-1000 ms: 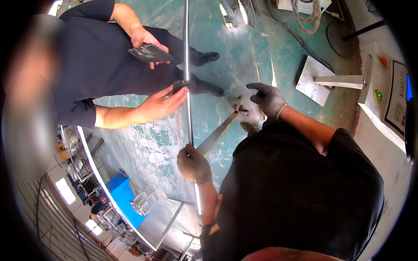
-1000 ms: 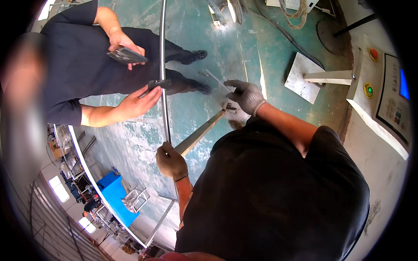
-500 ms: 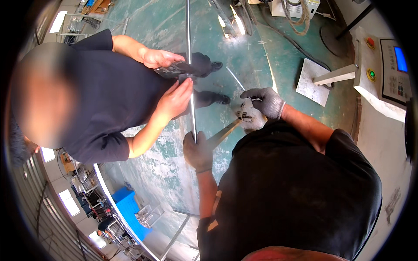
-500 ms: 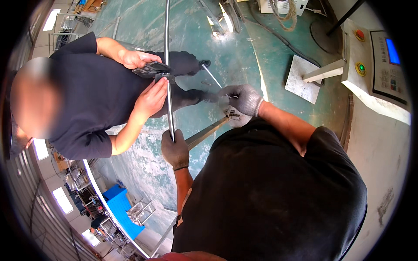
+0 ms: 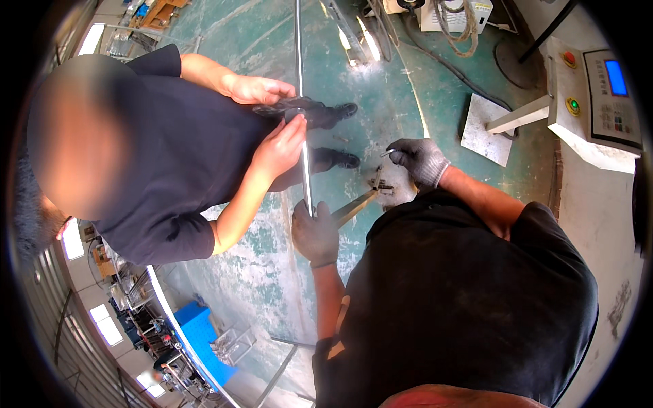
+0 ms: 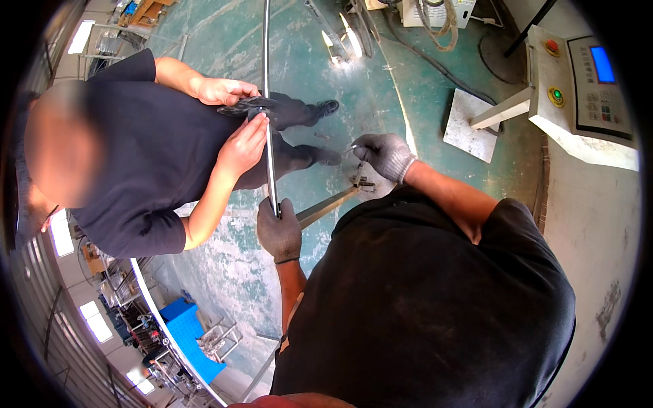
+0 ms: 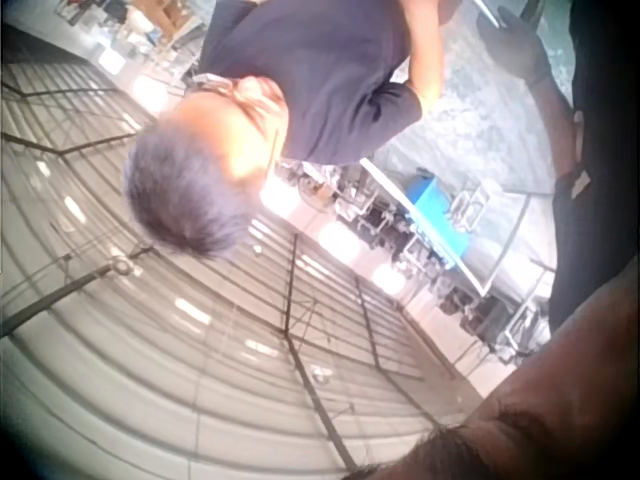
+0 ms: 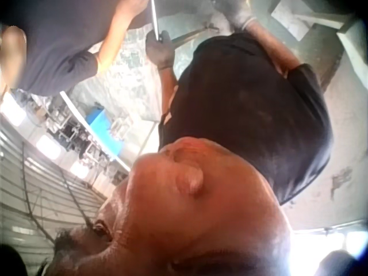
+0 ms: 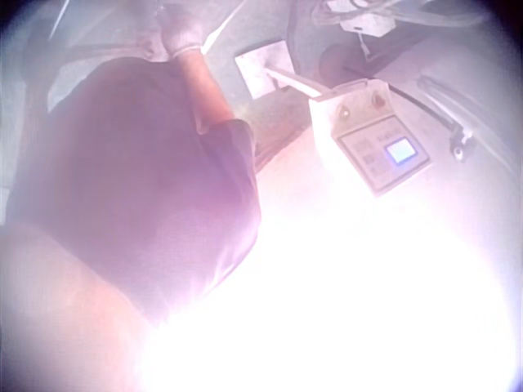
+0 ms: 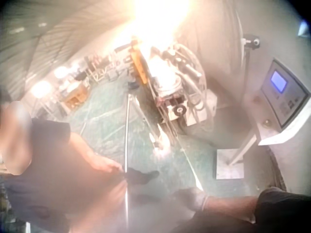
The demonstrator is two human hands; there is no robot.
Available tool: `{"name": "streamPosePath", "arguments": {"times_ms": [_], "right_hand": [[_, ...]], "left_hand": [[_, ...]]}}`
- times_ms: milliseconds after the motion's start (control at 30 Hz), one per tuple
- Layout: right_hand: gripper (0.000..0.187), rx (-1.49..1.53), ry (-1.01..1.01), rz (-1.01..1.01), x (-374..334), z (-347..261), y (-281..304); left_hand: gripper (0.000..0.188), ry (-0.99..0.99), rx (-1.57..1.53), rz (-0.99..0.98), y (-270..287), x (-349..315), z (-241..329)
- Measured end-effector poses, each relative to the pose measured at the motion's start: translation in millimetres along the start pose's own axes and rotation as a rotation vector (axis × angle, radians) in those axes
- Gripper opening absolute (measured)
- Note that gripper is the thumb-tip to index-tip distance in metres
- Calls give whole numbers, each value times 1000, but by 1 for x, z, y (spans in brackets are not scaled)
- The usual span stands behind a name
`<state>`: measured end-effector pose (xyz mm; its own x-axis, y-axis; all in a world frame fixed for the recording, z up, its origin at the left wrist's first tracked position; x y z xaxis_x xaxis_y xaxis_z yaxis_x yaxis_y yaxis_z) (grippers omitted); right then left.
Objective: The person welds a metal rod held in a jig while a coworker uses a handheld grinder on the same rod. The welder repeatedly positions the rod, applies welds, and adjusts the rod's position. The coworker grinds the welds to smooth them.
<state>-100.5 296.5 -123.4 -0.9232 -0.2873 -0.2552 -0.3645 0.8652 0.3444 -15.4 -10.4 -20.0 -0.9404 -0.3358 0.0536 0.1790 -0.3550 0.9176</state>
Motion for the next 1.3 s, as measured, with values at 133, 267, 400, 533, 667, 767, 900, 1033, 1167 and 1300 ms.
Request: {"name": "streamPosePath", "arguments": {"times_ms": [133,267,400,533,667,767,900,1033,1167,1300], "right_hand": [[19,-17,97,53,0,6,-7],[14,-157,275,95,-1,-6,-6],[12,-184,303,93,1,-17,-7],[13,-125,209,45,6,-4,-19],[13,-92,188,2,7,-3,-30],[14,-100,182,-29,5,-7,-31],[14,-103,192,-69,5,-9,-36],[14,-89,216,-83,5,-12,-40],[14,-98,232,-99,3,-17,-41],[15,-104,214,-90,2,-10,-38]], "left_hand": [[39,80,50,-87,4,-1,10],[39,43,112,-48,6,-4,16],[39,34,150,-27,7,-4,17],[39,34,163,-27,7,-4,18],[39,39,174,-18,9,-5,20],[37,34,185,-15,7,-3,21],[36,52,205,-32,7,-3,21],[35,62,225,-28,7,-4,19],[35,65,245,-28,9,-5,20],[34,34,246,-25,4,-1,26]]}}
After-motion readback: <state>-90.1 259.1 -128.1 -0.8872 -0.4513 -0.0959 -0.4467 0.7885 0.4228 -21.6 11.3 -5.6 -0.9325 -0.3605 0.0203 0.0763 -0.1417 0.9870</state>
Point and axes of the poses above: each hand's wrist, its own x-axis towards the middle knuckle, its own y-axis out of the back of the hand, z = x × y, the point moved 4 cm from there along x, towards the middle knuckle, and after that the axes turned 5 degrees about -z, right-handed, at the moved point
